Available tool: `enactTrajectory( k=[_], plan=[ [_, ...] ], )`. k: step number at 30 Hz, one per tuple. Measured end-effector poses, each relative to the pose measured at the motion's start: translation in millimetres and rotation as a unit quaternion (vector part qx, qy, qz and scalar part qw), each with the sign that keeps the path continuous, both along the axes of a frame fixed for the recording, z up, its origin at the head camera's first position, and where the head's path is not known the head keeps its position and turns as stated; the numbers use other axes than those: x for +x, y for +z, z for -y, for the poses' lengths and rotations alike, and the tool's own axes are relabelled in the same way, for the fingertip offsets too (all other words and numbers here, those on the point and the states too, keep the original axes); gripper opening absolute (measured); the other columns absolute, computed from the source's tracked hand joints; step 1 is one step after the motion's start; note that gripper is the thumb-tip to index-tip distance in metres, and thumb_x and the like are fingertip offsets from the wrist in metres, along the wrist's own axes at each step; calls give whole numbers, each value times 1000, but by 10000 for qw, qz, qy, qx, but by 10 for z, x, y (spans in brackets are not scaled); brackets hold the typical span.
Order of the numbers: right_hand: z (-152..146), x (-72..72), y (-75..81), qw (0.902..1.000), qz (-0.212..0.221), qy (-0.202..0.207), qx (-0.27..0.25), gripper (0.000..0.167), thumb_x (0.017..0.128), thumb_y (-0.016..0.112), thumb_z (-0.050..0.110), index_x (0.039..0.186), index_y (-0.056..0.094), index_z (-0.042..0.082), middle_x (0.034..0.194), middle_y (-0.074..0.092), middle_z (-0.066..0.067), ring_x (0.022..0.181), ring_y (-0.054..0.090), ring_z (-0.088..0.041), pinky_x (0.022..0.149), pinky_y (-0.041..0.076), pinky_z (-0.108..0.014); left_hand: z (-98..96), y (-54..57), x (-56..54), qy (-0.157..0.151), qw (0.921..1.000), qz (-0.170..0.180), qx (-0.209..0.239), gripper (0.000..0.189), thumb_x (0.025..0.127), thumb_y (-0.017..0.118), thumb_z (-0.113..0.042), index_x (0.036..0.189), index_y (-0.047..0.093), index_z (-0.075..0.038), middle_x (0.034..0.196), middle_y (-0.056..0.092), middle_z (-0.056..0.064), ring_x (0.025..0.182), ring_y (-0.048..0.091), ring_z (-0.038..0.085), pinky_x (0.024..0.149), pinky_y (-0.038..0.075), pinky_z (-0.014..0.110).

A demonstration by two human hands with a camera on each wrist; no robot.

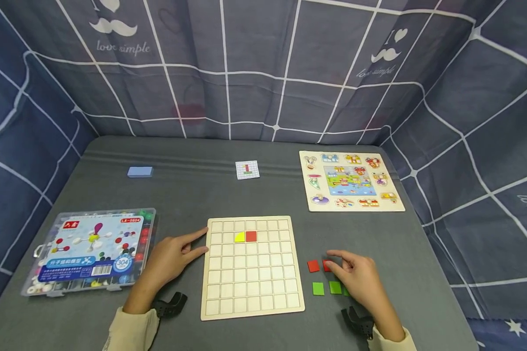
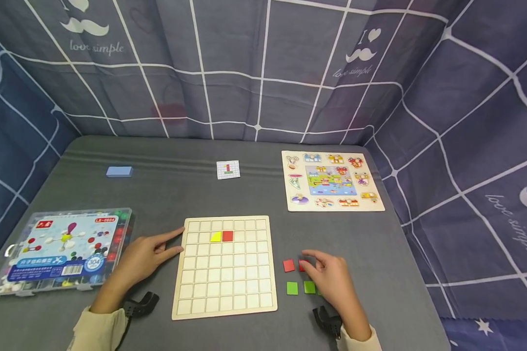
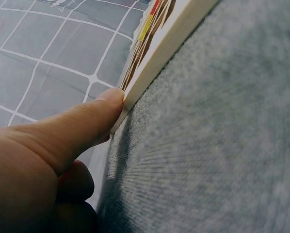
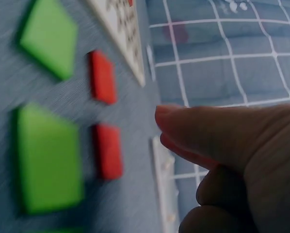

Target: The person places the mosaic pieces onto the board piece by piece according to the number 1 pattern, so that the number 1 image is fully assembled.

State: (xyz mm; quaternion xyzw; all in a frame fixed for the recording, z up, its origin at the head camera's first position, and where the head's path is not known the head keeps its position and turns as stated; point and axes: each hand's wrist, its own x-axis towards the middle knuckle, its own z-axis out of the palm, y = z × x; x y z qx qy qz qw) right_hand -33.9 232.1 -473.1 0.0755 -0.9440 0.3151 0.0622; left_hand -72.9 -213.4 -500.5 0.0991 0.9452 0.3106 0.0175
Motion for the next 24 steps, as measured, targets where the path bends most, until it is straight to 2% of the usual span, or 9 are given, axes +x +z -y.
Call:
enactTrajectory(
  k=[7,14,20,24],
  plan=[
    [-140,101,-125,9990,437,-112,40,29,85,86,18,113,81,15,54,33,18,47,25,2,47,25,-22,-5,8,0,32,10000,4,-43,53,93,75,-43,142,65,-25,57,38,-8,50,26,6,48,25,26],
    [-194,143,-177,9967,778,-226,28,35,83,87,21,117,79,14,56,35,16,49,28,-1,48,26,-22,-4,12,6,51,9999,84,-89,53,93,75,-43,142,64,-25,57,38,-8,50,26,6,49,24,26],
    [-206,145,-212,9963,791,-350,-22,32,82,88,20,113,80,15,57,36,15,49,28,-1,48,26,-23,-9,20,2,53,9999,83,-95,53,93,75,-44,141,65,-25,57,38,-9,51,25,6,49,23,26],
    [-211,141,-237,9975,613,-357,-36,30,81,88,19,110,80,15,58,35,16,49,27,0,48,26,-23,-9,24,-2,43,9999,69,-97,53,93,75,-43,141,65,-25,57,38,-9,51,25,6,49,23,26]
  ],
)
